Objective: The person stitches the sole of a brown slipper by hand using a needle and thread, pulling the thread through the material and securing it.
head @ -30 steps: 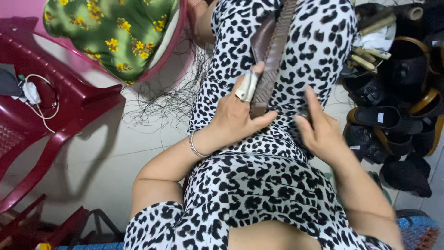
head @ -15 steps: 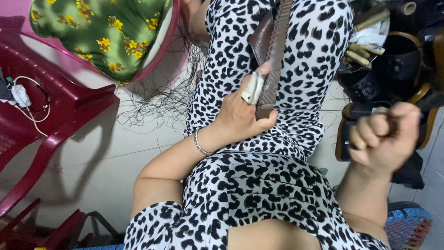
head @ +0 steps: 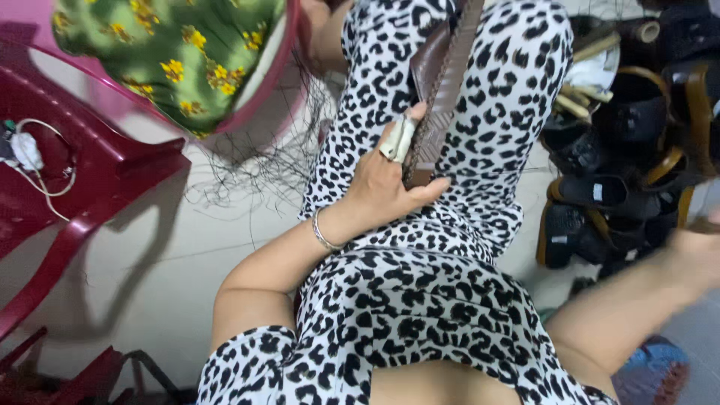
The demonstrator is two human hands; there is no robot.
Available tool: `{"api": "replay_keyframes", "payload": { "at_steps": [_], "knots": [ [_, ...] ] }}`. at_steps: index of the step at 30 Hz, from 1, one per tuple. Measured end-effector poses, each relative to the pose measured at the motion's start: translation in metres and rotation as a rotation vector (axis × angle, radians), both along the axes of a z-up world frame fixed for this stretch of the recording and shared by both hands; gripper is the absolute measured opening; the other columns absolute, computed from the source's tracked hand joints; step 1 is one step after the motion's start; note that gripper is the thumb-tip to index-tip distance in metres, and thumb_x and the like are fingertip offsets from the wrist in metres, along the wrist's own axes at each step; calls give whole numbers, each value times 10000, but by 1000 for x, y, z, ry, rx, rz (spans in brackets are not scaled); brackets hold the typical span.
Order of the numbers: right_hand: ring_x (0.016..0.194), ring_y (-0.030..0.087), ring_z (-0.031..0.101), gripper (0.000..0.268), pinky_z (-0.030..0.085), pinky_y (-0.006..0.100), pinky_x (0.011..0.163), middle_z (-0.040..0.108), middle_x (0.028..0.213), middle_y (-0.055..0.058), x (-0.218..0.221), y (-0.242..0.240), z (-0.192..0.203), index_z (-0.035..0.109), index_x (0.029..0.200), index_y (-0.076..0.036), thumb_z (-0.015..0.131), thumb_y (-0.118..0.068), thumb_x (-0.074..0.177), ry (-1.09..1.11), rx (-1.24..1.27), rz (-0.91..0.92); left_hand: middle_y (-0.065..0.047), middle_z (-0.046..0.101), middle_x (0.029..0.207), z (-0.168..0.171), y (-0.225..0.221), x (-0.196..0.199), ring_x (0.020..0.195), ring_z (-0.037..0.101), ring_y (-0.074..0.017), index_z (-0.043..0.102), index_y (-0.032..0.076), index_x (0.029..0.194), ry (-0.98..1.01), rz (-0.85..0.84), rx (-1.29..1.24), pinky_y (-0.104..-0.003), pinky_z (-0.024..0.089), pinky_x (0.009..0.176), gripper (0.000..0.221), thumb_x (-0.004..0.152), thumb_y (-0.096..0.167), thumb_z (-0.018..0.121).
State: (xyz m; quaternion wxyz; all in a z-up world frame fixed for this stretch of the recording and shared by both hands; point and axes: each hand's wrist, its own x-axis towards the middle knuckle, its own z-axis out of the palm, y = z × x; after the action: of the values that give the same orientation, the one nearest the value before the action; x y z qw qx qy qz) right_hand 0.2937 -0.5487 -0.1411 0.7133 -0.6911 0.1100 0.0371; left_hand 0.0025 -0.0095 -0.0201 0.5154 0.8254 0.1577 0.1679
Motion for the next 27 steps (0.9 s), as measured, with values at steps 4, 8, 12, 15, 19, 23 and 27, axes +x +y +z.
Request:
{"api": "replay_keyframes", "payload": {
  "at_steps": [4, 8, 12, 15, 19, 23, 27],
  "knots": [
    [586, 222, 521, 359, 408, 324, 509, 574, 1008, 167, -108, 288, 118, 639, 1314, -66, 548, -303, 1060, -185, -174, 249, -193, 529, 1367, 14, 0, 1, 1088, 647, -348, 291, 125, 1557, 133, -17, 1, -427, 642, 851, 908, 860, 474, 757],
    [610, 380, 675, 485, 568, 403, 463, 597, 1264, 325, -164, 354, 149, 507, 1416, 121, 618, -31, 969, -227, -199, 891, -205, 484, 1486, 7, -7, 3, 1343, 563, -395, 355, 82, 1561, 107, 33, 46, -479, 530, 1070, 898, 865, 473, 766],
    [746, 327, 725, 303, 543, 421, 568, 741, 1035, 196, -148, 356, 151, 731, 1249, -19, 667, -156, 987, -270, -421, 1191, -323, 468, 1475, 14, 1, 12, 1344, 534, -489, 230, 36, 1587, 188, -79, -95, -575, 477, 1106, 1001, 853, 493, 735],
    [541, 263, 574, 131, 461, 383, 508, 668, 726, 150, -144, 351, 148, 799, 944, -48, 712, -142, 970, -274, -336, 1225, -299, 561, 1354, -5, -10, 18, 1266, 597, -445, 220, 22, 1596, 133, -38, 16, -522, 535, 1015, 982, 866, 473, 697],
    [627, 228, 668, 413, 494, 213, 408, 620, 1144, 356, -152, 346, 121, 678, 819, 51, 578, -302, 1007, -75, 340, 957, -248, 590, 1310, -1, -10, 25, 1207, 636, -386, 416, -28, 1473, 27, 26, 163, -436, 584, 957, 867, 814, 439, 732],
    [444, 171, 525, 601, 423, 170, 286, 438, 509, 53, -156, 352, 125, 434, 607, -155, 339, -411, 1142, 11, 661, 874, -217, 599, 1304, -17, -14, 24, 1180, 655, -350, 455, -35, 1462, 2, 41, 214, -410, 608, 886, 806, 807, 371, 692],
    [422, 143, 485, 601, 433, 164, 276, 387, 474, 18, -175, 340, 144, 413, 592, -144, 378, -380, 1143, -11, 602, 829, -262, 615, 1175, -8, -17, 22, 1097, 671, -402, 593, -101, 1236, -39, -12, 379, -432, 619, 822, 720, 742, 415, 690]
  ]
}}
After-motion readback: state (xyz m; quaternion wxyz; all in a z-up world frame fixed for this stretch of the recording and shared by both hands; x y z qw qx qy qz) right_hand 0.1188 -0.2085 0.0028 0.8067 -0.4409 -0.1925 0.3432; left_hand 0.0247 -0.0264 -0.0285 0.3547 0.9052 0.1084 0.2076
